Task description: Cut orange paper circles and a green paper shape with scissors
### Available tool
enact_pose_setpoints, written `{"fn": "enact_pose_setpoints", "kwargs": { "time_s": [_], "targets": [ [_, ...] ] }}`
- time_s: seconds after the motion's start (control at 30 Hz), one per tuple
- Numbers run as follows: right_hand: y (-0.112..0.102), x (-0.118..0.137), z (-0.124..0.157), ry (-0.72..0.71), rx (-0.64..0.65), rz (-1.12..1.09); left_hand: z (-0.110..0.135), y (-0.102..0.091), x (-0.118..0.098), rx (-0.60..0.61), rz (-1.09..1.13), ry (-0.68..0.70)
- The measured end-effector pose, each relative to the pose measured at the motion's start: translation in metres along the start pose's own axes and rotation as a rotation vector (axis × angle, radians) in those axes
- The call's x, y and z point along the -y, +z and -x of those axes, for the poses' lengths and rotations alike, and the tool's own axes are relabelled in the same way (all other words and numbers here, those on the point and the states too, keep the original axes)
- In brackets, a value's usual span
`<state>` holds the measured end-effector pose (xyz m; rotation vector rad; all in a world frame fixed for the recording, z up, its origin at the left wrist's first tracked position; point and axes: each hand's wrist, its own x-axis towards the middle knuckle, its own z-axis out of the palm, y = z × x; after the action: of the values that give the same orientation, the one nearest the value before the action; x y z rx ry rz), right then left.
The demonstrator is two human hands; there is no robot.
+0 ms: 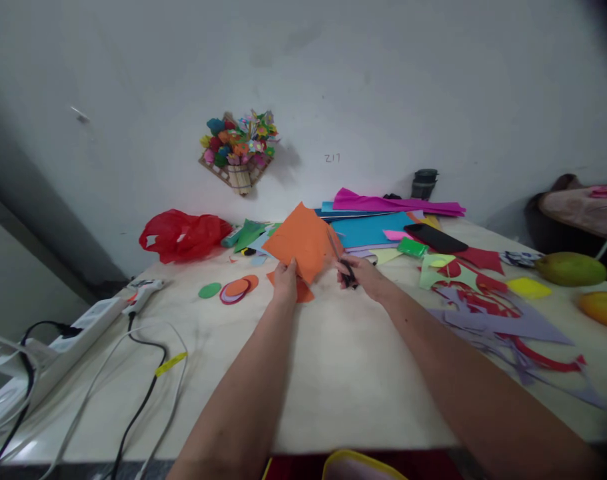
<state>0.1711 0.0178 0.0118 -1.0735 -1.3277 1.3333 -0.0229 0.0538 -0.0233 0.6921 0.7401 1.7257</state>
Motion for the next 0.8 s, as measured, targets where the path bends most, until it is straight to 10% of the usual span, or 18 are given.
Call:
{"fn": "enact_pose_setpoints", "kwargs": {
  "time_s": [0.8],
  "targets": [
    [0.026, 0.009, 0.013, 0.100, 0.156, 0.125, 0.018, 0.024, -0.028, -0.229, 0.215, -0.069]
  ]
}}
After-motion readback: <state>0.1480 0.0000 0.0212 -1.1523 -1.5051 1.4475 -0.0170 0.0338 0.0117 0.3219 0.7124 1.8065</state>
